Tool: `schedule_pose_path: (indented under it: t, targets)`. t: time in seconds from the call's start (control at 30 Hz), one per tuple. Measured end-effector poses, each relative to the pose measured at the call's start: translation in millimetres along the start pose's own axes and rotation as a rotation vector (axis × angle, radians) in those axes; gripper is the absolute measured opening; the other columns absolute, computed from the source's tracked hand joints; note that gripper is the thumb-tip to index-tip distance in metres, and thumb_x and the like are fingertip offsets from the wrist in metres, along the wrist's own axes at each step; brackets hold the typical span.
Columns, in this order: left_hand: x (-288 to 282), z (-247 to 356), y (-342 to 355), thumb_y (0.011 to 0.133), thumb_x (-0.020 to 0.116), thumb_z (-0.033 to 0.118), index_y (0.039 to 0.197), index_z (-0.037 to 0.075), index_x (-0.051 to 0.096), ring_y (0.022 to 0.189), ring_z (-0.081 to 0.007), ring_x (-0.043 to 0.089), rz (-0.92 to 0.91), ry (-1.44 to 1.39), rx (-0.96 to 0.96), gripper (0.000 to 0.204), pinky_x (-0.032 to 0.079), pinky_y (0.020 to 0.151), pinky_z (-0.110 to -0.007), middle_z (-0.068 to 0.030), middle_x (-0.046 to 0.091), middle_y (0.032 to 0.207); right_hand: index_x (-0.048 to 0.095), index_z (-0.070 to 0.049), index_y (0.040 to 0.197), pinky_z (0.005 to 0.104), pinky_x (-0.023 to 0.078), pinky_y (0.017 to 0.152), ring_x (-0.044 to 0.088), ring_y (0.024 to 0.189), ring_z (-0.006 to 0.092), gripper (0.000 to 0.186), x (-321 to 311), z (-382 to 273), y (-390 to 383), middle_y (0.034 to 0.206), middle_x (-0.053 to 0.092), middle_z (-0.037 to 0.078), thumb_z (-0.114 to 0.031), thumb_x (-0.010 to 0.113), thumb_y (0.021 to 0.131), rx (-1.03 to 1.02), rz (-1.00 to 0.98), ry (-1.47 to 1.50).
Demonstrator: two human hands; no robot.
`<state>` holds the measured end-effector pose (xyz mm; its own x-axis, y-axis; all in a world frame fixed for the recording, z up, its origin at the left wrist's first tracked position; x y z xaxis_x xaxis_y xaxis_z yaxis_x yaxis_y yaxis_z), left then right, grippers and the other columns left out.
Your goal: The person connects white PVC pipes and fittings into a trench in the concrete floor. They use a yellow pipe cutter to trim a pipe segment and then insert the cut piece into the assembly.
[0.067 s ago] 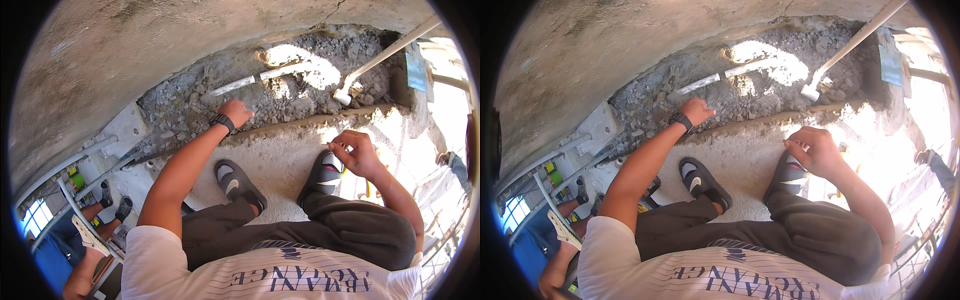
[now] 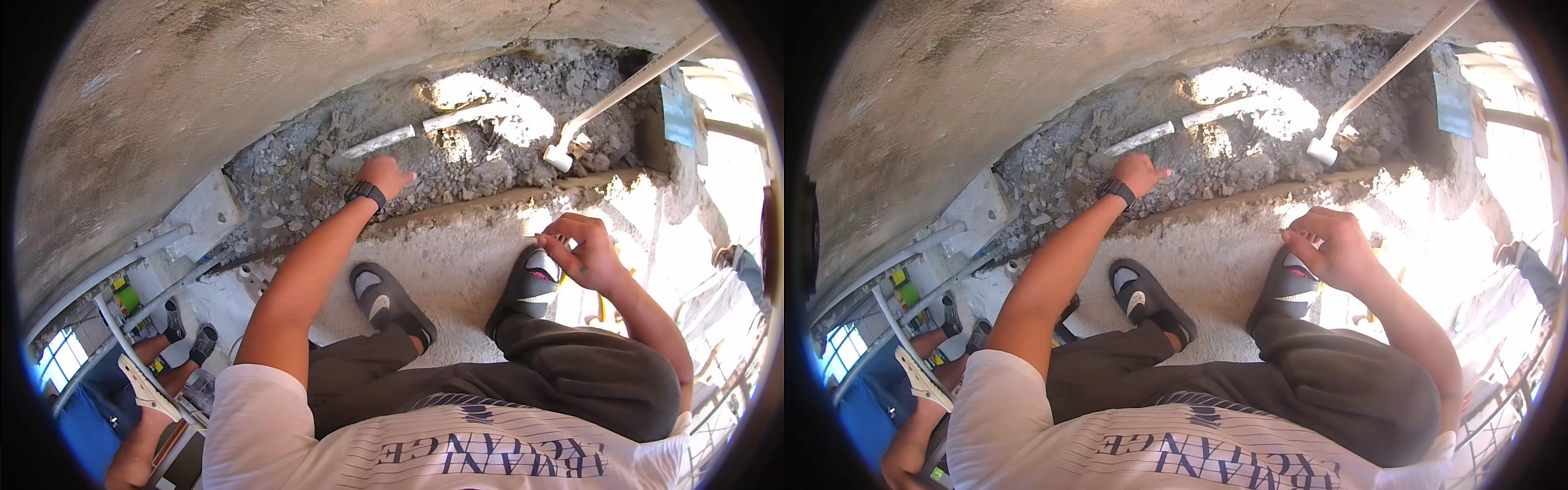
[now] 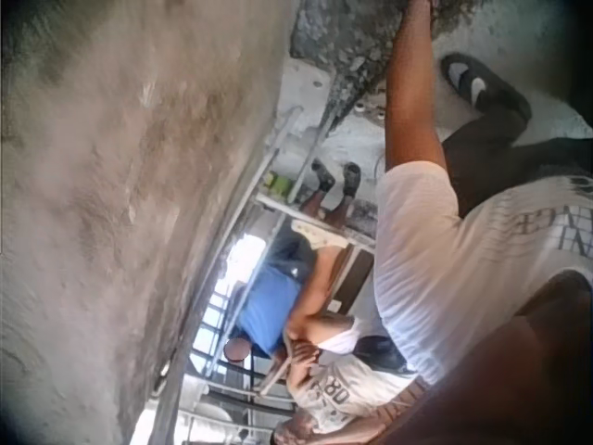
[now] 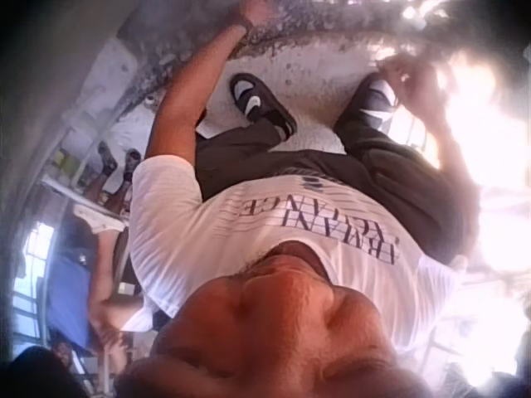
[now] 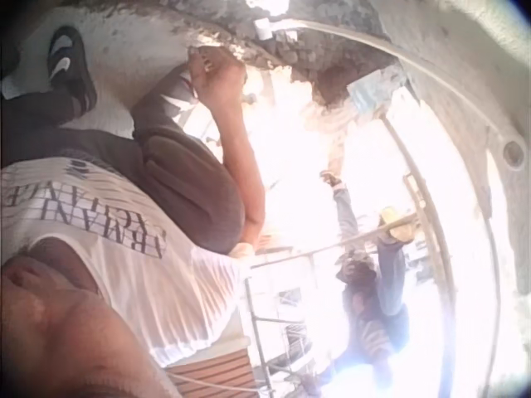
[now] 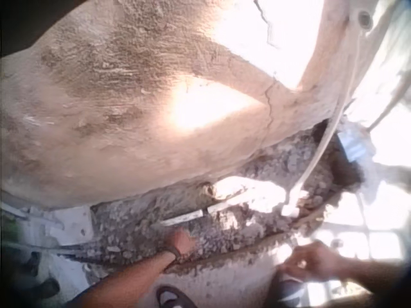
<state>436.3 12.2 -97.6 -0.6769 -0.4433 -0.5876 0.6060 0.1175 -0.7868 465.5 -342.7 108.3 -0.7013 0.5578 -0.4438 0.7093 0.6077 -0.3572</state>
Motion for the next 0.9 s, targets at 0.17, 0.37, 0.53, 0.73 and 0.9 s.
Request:
schedule_pose_path:
  t: [0.17,0.37,0.53,0.73,0.9]
  targets:
    - [1.4,-3.5,44.0,0.078,0.083,0.043,0.115,0.007,0.068,0.117,-0.0319,0.057,0.793,0.186,0.085,0.054,0.043,0.102,-0.047,-0.0119,0.064,0.113,0.075,-0.001,0.089,0.0381,0.054,0.066,0.069,0.07,0.0274,0.013,-10.9,-2.1,-7.4,0.079,0.07,0.013,-0.013,0.075,0.09,0.042,0.046,-0.017]
    - [-1.5,26.9,98.5,0.08,0.082,0.043,0.116,0.008,0.067,0.116,-0.0308,0.057,0.577,0.444,0.238,0.053,0.042,0.101,-0.046,-0.011,0.064,0.117,0.075,-0.001,0.089,0.0381,0.054,0.067,0.07,0.072,0.0273,0.012,-22.4,6.9,-22.6,0.081,0.072,0.013,-0.013,0.074,0.09,0.141,0.099,-0.017]
    - [-1.8,26.8,117.8,0.086,0.077,0.043,0.115,0.007,0.07,0.114,-0.0313,0.06,0.524,0.51,0.272,0.047,0.042,0.101,-0.047,-0.0122,0.069,0.114,0.074,-0.001,0.089,0.0379,0.053,0.066,0.07,0.071,0.0266,0.012,-19.8,7.2,-24.8,0.08,0.071,0.013,-0.013,0.074,0.09,0.149,0.115,0.004]
    - [19.1,16.4,131.9,0.092,0.068,0.033,0.106,0.004,0.074,0.109,-0.0314,0.064,0.506,0.713,0.329,0.033,0.047,0.097,-0.043,-0.0133,0.073,0.107,0.074,-0.002,0.089,0.0383,0.053,0.066,0.069,0.072,0.0282,0.01,-14.4,4.9,-21.9,0.078,0.07,0.013,-0.012,0.074,0.09,0.13,0.089,0.033]
    - [13.3,29.8,132.7,0.095,0.068,0.035,0.1,0.003,0.076,0.106,-0.0325,0.069,0.335,0.707,0.378,0.033,0.053,0.092,-0.043,-0.0164,0.074,0.103,0.073,-0.002,0.088,0.0382,0.053,0.065,0.069,0.072,0.0282,0.01,-15.2,5.5,-27.6,0.079,0.069,0.013,-0.011,0.074,0.09,0.147,0.101,0.025]
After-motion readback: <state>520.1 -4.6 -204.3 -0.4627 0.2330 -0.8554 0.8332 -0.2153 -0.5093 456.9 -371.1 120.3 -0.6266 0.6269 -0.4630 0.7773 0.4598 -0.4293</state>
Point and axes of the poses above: each hand's wrist, its own y-axis towards the middle knuckle, its own x-axis out of the palm, z = x × y, the point moved 6 cm from there along y, towards the middle knuckle
